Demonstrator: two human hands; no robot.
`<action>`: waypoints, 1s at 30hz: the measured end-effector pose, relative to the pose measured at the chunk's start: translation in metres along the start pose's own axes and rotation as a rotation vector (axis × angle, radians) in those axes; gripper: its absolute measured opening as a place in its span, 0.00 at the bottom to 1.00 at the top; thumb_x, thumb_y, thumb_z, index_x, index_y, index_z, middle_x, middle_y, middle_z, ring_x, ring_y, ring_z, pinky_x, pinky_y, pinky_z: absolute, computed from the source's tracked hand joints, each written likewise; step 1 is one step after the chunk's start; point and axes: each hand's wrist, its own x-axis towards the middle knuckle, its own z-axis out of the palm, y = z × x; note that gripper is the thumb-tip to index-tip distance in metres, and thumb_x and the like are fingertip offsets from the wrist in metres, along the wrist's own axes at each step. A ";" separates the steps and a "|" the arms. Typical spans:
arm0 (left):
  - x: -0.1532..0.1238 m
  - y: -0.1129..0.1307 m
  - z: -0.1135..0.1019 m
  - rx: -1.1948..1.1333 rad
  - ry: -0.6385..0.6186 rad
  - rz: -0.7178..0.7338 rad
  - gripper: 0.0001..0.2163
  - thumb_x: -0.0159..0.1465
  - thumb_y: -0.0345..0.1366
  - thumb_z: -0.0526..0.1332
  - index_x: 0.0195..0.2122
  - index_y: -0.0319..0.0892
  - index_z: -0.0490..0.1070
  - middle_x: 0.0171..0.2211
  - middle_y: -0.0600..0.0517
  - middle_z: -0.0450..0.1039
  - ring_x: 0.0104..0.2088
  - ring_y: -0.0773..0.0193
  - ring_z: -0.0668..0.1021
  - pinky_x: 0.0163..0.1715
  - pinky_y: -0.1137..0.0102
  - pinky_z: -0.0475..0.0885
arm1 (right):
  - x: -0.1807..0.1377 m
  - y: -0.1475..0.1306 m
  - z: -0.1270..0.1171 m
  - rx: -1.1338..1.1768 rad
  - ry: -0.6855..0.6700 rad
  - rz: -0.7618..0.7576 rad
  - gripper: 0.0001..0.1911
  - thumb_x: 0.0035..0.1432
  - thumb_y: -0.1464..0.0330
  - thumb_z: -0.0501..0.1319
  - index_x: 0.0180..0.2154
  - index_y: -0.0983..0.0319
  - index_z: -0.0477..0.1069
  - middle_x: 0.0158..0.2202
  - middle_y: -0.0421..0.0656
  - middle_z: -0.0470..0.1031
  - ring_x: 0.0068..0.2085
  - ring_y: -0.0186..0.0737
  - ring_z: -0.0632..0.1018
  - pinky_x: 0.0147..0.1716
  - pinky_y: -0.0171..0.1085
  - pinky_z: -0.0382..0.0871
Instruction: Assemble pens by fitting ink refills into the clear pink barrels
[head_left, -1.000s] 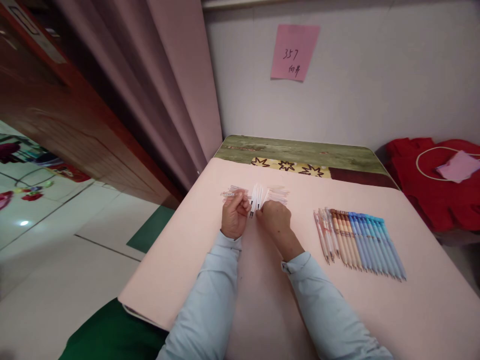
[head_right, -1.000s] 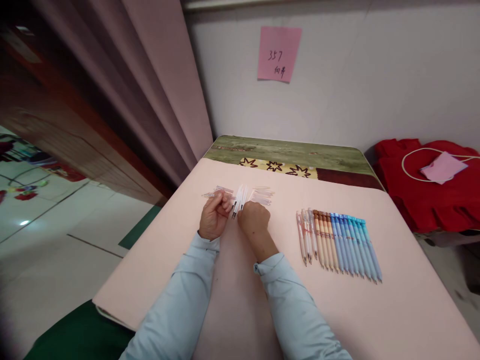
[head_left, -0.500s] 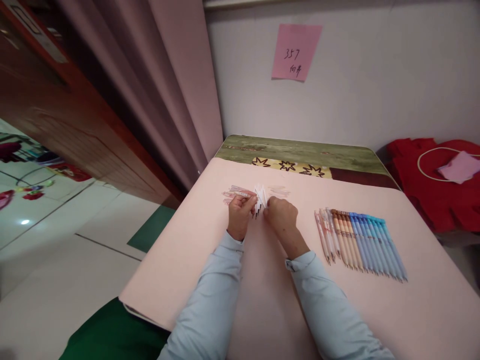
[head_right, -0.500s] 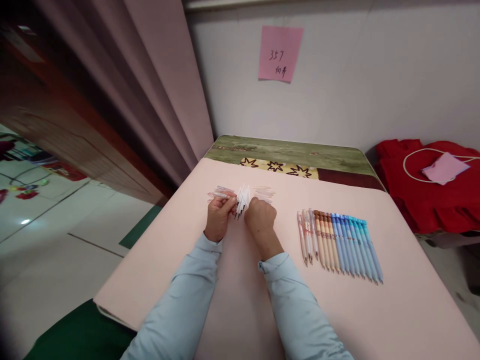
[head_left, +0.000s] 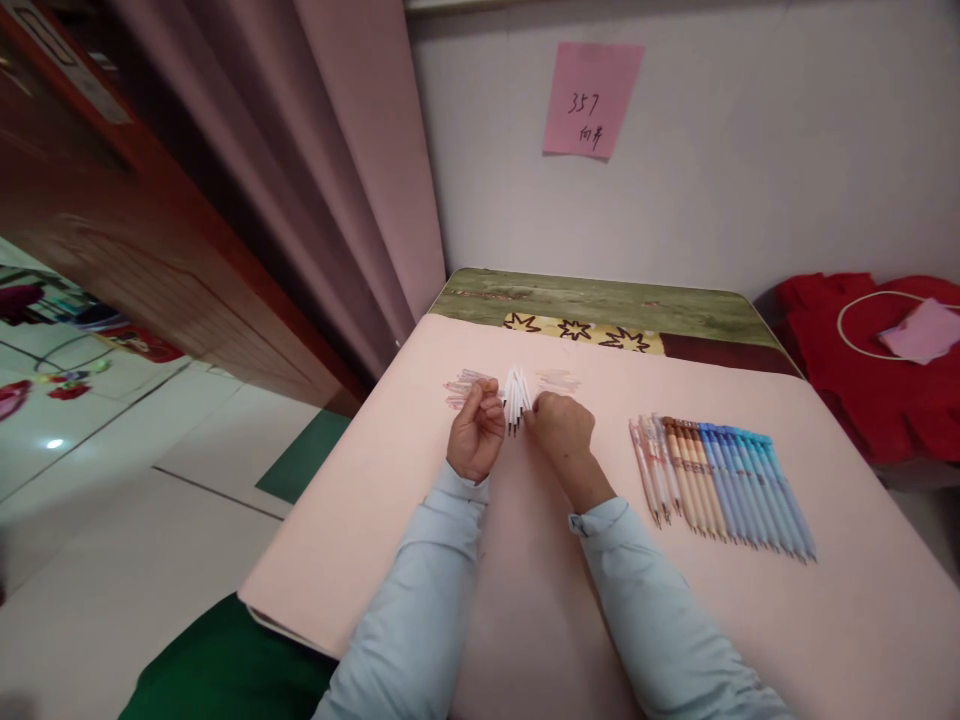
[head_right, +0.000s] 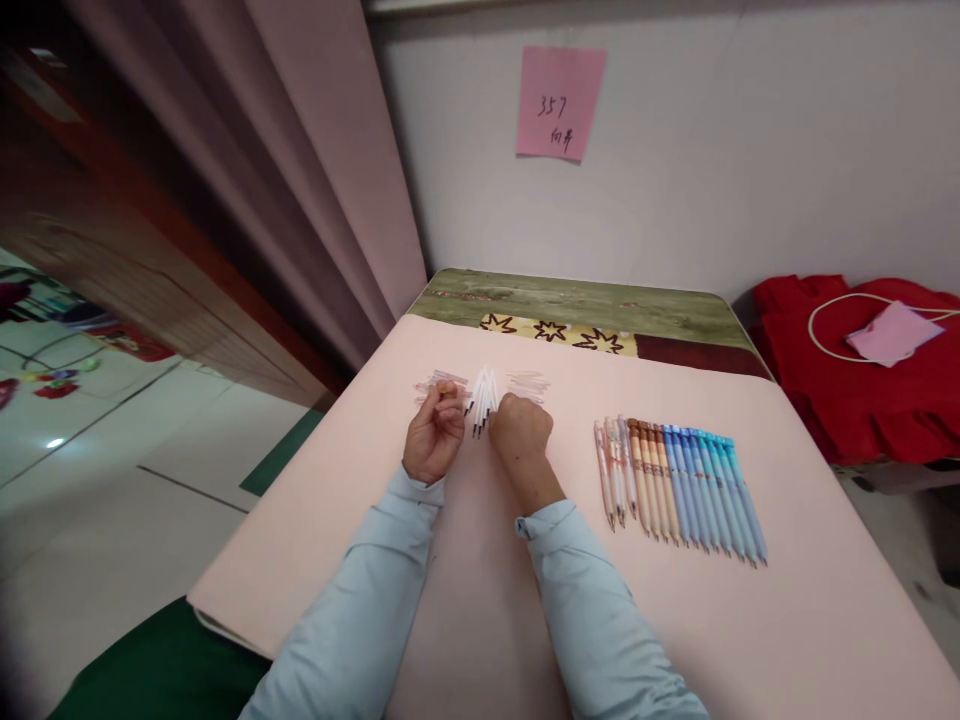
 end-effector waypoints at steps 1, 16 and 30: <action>0.000 0.001 0.001 -0.025 0.030 -0.008 0.09 0.70 0.29 0.57 0.33 0.37 0.73 0.32 0.51 0.73 0.23 0.80 0.68 0.23 0.86 0.67 | 0.001 0.000 0.000 0.001 -0.004 0.001 0.14 0.64 0.64 0.57 0.43 0.63 0.78 0.41 0.53 0.81 0.45 0.49 0.81 0.41 0.40 0.71; -0.005 0.002 -0.004 0.014 -0.023 0.008 0.05 0.69 0.34 0.60 0.38 0.42 0.75 0.32 0.51 0.72 0.22 0.76 0.64 0.18 0.84 0.65 | 0.004 0.000 0.001 0.048 0.006 0.039 0.13 0.60 0.63 0.60 0.43 0.61 0.78 0.41 0.50 0.81 0.44 0.48 0.82 0.40 0.41 0.71; -0.006 0.004 -0.002 0.020 -0.032 0.022 0.03 0.66 0.34 0.64 0.35 0.43 0.72 0.31 0.53 0.72 0.22 0.77 0.64 0.18 0.86 0.65 | 0.004 -0.003 -0.001 0.029 -0.019 0.016 0.15 0.61 0.66 0.58 0.43 0.65 0.79 0.39 0.54 0.81 0.43 0.48 0.82 0.40 0.39 0.71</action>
